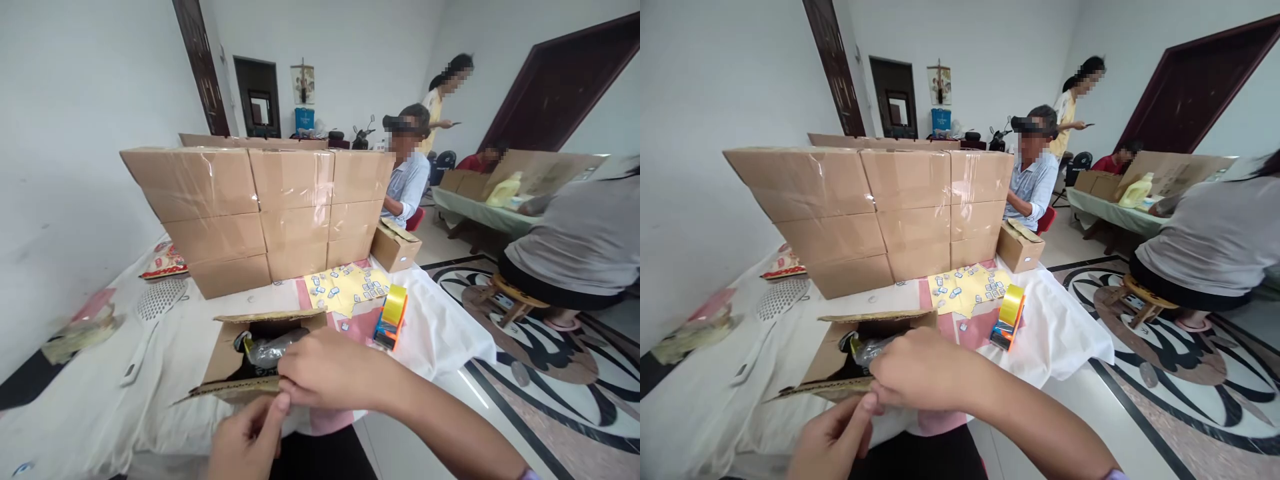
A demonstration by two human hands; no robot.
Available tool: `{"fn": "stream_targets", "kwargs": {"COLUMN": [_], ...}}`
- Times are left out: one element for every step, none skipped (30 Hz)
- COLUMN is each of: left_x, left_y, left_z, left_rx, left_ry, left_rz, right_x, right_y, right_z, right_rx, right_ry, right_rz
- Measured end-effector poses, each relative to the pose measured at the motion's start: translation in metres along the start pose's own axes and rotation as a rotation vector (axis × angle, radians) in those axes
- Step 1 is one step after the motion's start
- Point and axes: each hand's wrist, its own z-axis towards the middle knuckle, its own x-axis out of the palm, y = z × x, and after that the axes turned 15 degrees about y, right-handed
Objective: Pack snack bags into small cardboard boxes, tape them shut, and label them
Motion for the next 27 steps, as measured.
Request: {"fn": "stream_targets", "kwargs": {"left_x": [0.003,0.006,0.01,0.013,0.017,0.019,0.021,0.022,0.023,0.023,0.023,0.022,0.022,0.023,0.024,0.025,0.026,0.028,0.03,0.032,0.034,0.037,0.039,0.041,0.043,0.044,0.045], "left_y": [-0.002,-0.005,-0.009,-0.013,-0.017,-0.02,-0.024,-0.026,-0.029,-0.03,-0.032,-0.032,-0.032,-0.031,-0.03,-0.028,-0.025,-0.023,-0.02,-0.017,-0.015,-0.013,-0.012,-0.012,-0.012,-0.013,-0.014], "left_z": [0.004,0.007,0.009,0.011,0.011,0.01,0.008,0.007,0.006,0.005,0.005,0.005,0.005,0.006,0.007,0.008,0.009,0.011,0.012,0.013,0.013,0.014,0.014,0.013,0.013,0.012,0.012], "left_rx": [-0.016,-0.027,-0.03,-0.025,-0.015,-0.003,0.007,0.012,0.008,-0.003,-0.015,-0.018,-0.011,0.006,0.03,0.057,0.079,0.091,0.093,0.089,0.084,0.08,0.081,0.083,0.085,0.086,0.086], "left_ry": [0.072,0.108,0.114,0.1,0.074,0.047,0.034,0.034,0.041,0.053,0.065,0.07,0.064,0.039,-0.002,-0.054,-0.104,-0.146,-0.173,-0.185,-0.186,-0.183,-0.182,-0.189,-0.201,-0.218,-0.232], "left_rz": [-0.085,-0.168,-0.244,-0.31,-0.367,-0.415,-0.456,-0.486,-0.506,-0.517,-0.52,-0.519,-0.513,-0.501,-0.482,-0.456,-0.428,-0.404,-0.388,-0.381,-0.385,-0.397,-0.411,-0.423,-0.431,-0.438,-0.442], "right_x": [0.002,0.004,0.007,0.01,0.012,0.015,0.016,0.018,0.018,0.018,0.018,0.018,0.019,0.02,0.021,0.023,0.025,0.028,0.03,0.031,0.032,0.032,0.031,0.03,0.028,0.025,0.023], "right_y": [0.003,0.005,0.006,0.006,0.007,0.007,0.007,0.007,0.008,0.01,0.011,0.013,0.015,0.017,0.019,0.021,0.022,0.022,0.022,0.022,0.021,0.02,0.018,0.017,0.016,0.016,0.015], "right_z": [-0.001,-0.001,-0.001,-0.002,-0.002,-0.002,-0.002,-0.001,-0.001,-0.001,-0.001,-0.001,0.0,0.0,0.001,0.001,0.002,0.002,0.003,0.003,0.003,0.004,0.004,0.004,0.004,0.004,0.004], "right_rx": [-0.003,-0.005,-0.005,-0.001,0.004,0.004,0.004,0.004,0.002,0.003,0.007,0.011,0.015,0.026,0.044,0.064,0.082,0.099,0.115,0.125,0.133,0.143,0.154,0.162,0.166,0.167,0.166], "right_ry": [-0.005,-0.011,-0.018,-0.031,-0.046,-0.055,-0.057,-0.055,-0.046,-0.036,-0.028,-0.024,-0.025,-0.033,-0.047,-0.063,-0.074,-0.081,-0.081,-0.075,-0.067,-0.061,-0.055,-0.048,-0.039,-0.029,-0.018], "right_rz": [-0.053,-0.094,-0.126,-0.153,-0.175,-0.19,-0.204,-0.218,-0.231,-0.241,-0.248,-0.254,-0.262,-0.273,-0.286,-0.296,-0.297,-0.287,-0.267,-0.239,-0.207,-0.175,-0.146,-0.123,-0.107,-0.101,-0.102]}}
